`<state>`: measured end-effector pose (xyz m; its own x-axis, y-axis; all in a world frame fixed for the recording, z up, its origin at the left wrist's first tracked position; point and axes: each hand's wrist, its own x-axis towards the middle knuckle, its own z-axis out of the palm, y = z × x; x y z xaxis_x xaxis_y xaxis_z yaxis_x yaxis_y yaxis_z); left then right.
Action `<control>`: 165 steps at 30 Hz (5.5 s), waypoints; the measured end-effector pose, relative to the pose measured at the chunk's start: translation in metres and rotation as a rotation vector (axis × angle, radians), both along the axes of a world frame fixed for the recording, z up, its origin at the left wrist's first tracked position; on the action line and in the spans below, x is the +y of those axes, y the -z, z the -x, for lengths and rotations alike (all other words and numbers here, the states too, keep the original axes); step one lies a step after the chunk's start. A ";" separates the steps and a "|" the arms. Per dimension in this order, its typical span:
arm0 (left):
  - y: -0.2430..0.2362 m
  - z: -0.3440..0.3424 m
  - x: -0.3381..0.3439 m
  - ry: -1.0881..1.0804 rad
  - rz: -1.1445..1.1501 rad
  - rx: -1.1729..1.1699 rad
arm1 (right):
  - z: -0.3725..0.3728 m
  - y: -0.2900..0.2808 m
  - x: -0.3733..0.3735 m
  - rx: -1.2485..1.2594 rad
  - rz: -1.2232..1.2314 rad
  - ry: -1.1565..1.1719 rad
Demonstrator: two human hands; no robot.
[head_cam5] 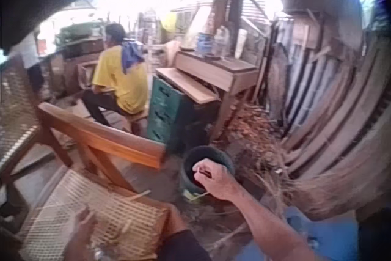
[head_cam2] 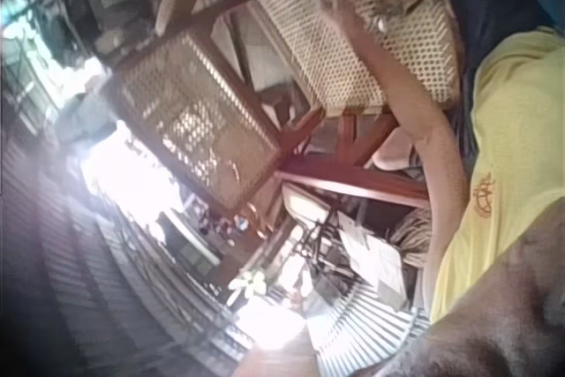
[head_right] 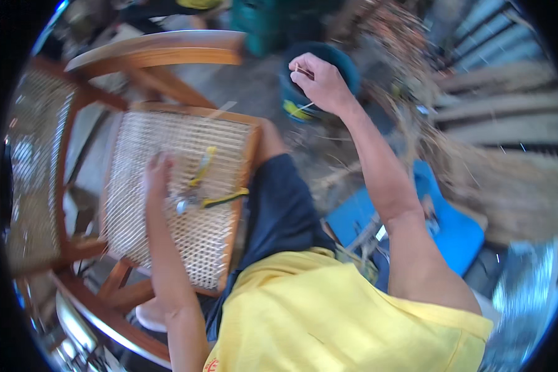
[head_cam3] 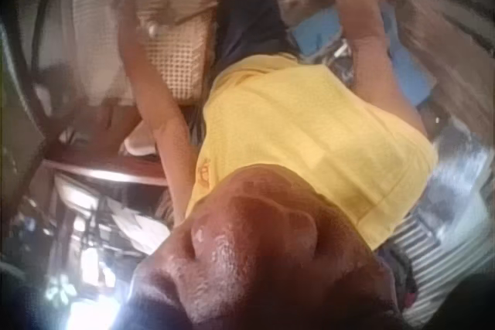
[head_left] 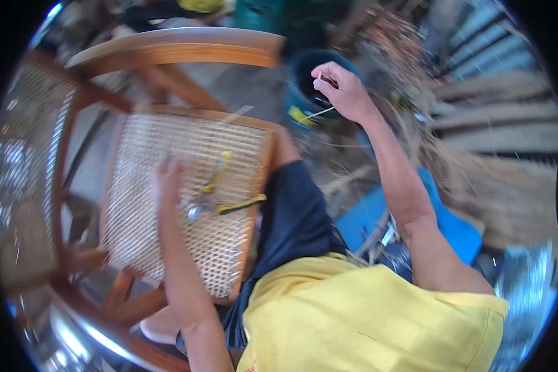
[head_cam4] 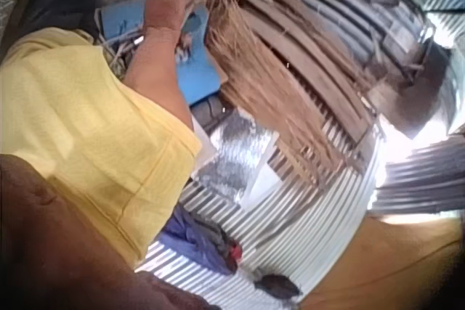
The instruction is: The person is weaving or repairing the rattan/cane seat of a wooden chair using long strips of material and a pair of pliers.
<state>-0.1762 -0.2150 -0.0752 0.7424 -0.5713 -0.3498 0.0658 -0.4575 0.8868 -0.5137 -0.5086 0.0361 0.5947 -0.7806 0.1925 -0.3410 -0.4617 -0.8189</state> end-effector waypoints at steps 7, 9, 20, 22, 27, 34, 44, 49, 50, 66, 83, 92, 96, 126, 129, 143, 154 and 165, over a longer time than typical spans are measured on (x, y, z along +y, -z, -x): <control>-0.004 -0.024 0.007 0.080 0.156 0.225 | 0.347 0.000 0.009 0.564 -0.379 0.479; -0.004 -0.019 0.001 0.055 0.174 0.254 | 0.432 0.017 0.054 0.723 -0.198 0.870; -0.004 -0.025 0.008 0.049 0.143 0.239 | 0.400 0.107 0.127 0.439 -0.550 0.653; -0.005 -0.027 0.007 0.055 0.135 0.237 | 0.390 0.104 0.118 0.416 -0.577 0.619; 0.002 -0.038 0.015 0.059 0.143 0.210 | 0.433 0.092 0.105 0.354 -0.583 0.788; 0.001 -0.030 0.014 0.050 0.159 0.248 | 0.503 0.092 0.148 0.720 -0.872 1.075; -0.009 -0.040 0.019 0.057 0.188 0.266 | 0.531 0.097 0.104 0.691 -0.692 1.316; -0.007 -0.011 0.007 -0.030 0.072 0.127 | 0.468 0.084 0.042 0.453 -0.676 0.878; -0.019 -0.012 0.014 -0.023 0.059 0.080 | 0.404 0.093 0.029 0.429 -0.694 0.781; -0.062 0.044 -0.029 0.196 -0.210 -0.237 | -0.137 0.038 0.037 0.165 0.081 -0.412; -0.012 0.019 -0.043 0.301 -0.105 -0.715 | -0.134 0.026 0.052 0.183 -0.071 -0.160; -0.053 -0.021 -0.043 0.200 -0.201 -0.528 | -0.101 0.016 0.179 0.292 0.432 -0.749; -0.072 -0.007 -0.066 0.317 -0.212 -0.425 | -0.119 0.040 0.184 0.499 0.805 -0.840; -0.053 0.011 -0.175 0.901 -0.037 -0.364 | -0.071 0.027 0.064 0.376 -0.803 -0.472; -0.061 0.002 -0.165 0.793 -0.023 -0.378 | -0.074 0.026 0.055 0.344 -0.941 -0.447; -0.047 0.015 -0.115 0.707 0.005 -0.513 | -0.081 0.009 0.048 0.416 -0.938 -0.478; -0.054 0.016 -0.120 0.736 -0.152 -0.252 | -0.079 0.021 0.056 0.371 -0.963 -0.439; -0.050 0.016 -0.122 0.759 -0.133 -0.293 | -0.077 0.021 0.061 0.362 -0.904 -0.398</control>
